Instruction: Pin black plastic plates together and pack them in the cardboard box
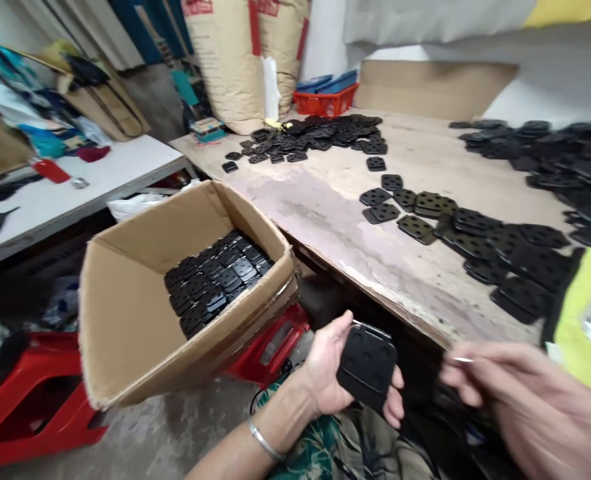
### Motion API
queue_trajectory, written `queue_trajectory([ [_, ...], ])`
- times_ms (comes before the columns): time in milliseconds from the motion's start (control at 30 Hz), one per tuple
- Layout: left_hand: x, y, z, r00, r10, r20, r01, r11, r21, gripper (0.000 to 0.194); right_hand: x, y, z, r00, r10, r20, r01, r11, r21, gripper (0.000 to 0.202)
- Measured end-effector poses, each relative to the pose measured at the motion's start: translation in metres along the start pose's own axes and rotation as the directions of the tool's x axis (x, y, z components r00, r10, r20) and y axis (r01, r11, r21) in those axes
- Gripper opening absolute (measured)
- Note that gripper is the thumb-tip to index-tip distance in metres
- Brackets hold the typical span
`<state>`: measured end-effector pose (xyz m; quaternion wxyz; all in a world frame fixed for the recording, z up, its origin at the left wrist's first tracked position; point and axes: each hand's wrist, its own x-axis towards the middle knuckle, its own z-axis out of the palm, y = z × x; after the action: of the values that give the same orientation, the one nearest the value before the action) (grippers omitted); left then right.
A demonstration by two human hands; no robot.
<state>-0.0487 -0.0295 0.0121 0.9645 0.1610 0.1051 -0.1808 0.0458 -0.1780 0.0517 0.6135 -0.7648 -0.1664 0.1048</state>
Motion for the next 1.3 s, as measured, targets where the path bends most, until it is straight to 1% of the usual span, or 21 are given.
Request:
queue_trajectory([
  [33, -0.002, 0.002, 0.000, 1.000, 0.010, 0.018, -0.010, 1.000, -0.017, 0.081, -0.005, -0.003, -0.001, 0.998, 0.053, 0.019, -0.055, 0.995, 0.085, 0.022],
  [67, -0.004, 0.003, 0.000, 0.999, 0.020, 0.031, -0.019, 0.999, -0.037, 0.079, -0.008, -0.005, 0.003, 0.994, 0.099, 0.034, -0.104, 0.979, 0.177, 0.020],
  [133, -0.006, 0.004, -0.002, 0.998, 0.042, 0.037, -0.039, 0.996, -0.081, 0.073, -0.011, -0.002, 0.020, 0.988, 0.153, 0.012, -0.149, 0.935, 0.323, 0.019],
  [200, -0.005, 0.003, -0.005, 0.998, 0.055, 0.031, -0.051, 0.991, -0.128, 0.069, -0.011, 0.005, 0.039, 0.984, 0.178, -0.027, -0.155, 0.912, 0.380, 0.018],
  [233, -0.005, 0.002, -0.006, 0.998, 0.059, 0.030, -0.054, 0.987, -0.152, 0.068, -0.011, 0.008, 0.045, 0.980, 0.198, -0.027, -0.171, 0.901, 0.399, 0.018],
  [300, -0.003, 0.000, -0.008, 0.997, 0.065, 0.042, -0.056, 0.980, -0.190, 0.067, -0.011, 0.011, 0.052, 0.969, 0.245, -0.018, -0.214, 0.878, 0.429, 0.021],
  [400, 0.002, -0.003, -0.008, 0.996, 0.073, 0.060, -0.058, 0.975, -0.217, 0.066, -0.013, 0.010, 0.053, 0.945, 0.328, -0.020, -0.283, 0.843, 0.458, 0.027],
  [533, 0.008, -0.009, -0.009, 0.997, 0.067, 0.044, -0.055, 0.971, -0.232, 0.067, -0.016, 0.008, 0.054, 0.906, 0.423, 0.012, -0.373, 0.786, 0.492, 0.034],
  [700, 0.014, -0.014, -0.014, 0.998, 0.063, 0.024, -0.055, 0.968, -0.243, 0.068, -0.019, 0.007, 0.059, 0.869, 0.495, 0.006, -0.424, 0.737, 0.526, 0.038],
  [800, 0.015, -0.014, -0.015, 0.997, 0.073, 0.030, -0.063, 0.967, -0.248, 0.068, -0.020, 0.004, 0.059, 0.844, 0.536, -0.024, -0.431, 0.704, 0.565, 0.043],
  [900, 0.015, -0.014, -0.015, 0.997, 0.077, 0.026, -0.068, 0.966, -0.249, 0.066, -0.022, 0.003, 0.060, 0.836, 0.548, -0.016, -0.447, 0.699, 0.558, 0.044],
  [1000, 0.014, -0.014, -0.014, 0.993, 0.113, -0.035, -0.118, 0.965, -0.235, 0.063, -0.023, 0.004, 0.062, 0.838, 0.545, -0.012, -0.462, 0.720, 0.518, 0.043],
  [1100, 0.012, -0.014, -0.012, 0.975, 0.168, -0.146, -0.197, 0.958, -0.208, 0.057, -0.024, 0.006, 0.066, 0.835, 0.547, -0.062, -0.455, 0.750, 0.480, 0.043],
  [1200, 0.009, -0.012, -0.010, 0.941, 0.216, -0.262, -0.270, 0.944, -0.192, 0.048, -0.025, 0.008, 0.071, 0.837, 0.536, -0.109, -0.430, 0.768, 0.475, 0.042],
  [1300, 0.008, -0.011, -0.008, 0.886, 0.277, -0.372, -0.358, 0.919, -0.169, 0.037, -0.027, 0.008, 0.075, 0.853, 0.509, -0.113, -0.408, 0.787, 0.463, 0.043],
])
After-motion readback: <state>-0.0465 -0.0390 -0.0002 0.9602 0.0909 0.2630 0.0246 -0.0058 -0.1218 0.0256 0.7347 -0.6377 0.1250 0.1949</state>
